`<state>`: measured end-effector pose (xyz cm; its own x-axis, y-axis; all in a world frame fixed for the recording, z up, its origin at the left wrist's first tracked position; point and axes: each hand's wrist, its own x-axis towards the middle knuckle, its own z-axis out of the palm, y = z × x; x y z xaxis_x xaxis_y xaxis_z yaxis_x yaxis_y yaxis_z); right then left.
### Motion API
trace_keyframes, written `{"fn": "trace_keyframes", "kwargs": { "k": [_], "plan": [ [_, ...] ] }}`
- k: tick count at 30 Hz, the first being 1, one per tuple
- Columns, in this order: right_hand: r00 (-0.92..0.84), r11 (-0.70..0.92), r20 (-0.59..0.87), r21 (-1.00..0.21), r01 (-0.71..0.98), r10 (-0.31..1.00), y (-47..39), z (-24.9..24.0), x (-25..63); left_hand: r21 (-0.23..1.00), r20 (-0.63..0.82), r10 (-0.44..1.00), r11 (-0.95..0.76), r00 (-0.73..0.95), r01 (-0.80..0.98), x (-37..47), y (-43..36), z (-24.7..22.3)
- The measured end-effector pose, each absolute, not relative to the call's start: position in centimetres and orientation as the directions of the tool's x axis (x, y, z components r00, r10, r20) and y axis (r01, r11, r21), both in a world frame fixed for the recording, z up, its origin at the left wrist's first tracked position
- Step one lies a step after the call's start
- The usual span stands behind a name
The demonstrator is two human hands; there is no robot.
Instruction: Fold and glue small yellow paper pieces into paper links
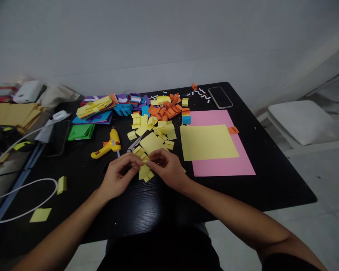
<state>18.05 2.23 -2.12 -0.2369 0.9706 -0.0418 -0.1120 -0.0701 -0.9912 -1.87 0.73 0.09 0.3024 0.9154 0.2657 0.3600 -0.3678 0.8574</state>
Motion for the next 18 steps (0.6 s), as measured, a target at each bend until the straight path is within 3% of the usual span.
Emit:
{"fn": "trace_keyframes", "kwargs": {
  "k": [6,18],
  "plan": [
    [-0.198,0.010,0.027,-0.996,-0.090,0.980,1.89,-2.41,18.01,0.891,0.188,0.955,-0.264,0.228,0.369,-1.64,0.62,-0.38],
    [-0.253,-0.025,-0.014,-0.999,-0.042,0.967,2.12,-2.28,18.10,0.800,0.274,0.922,-0.376,0.272,0.469,-1.77,0.80,-0.08]
  ]
}}
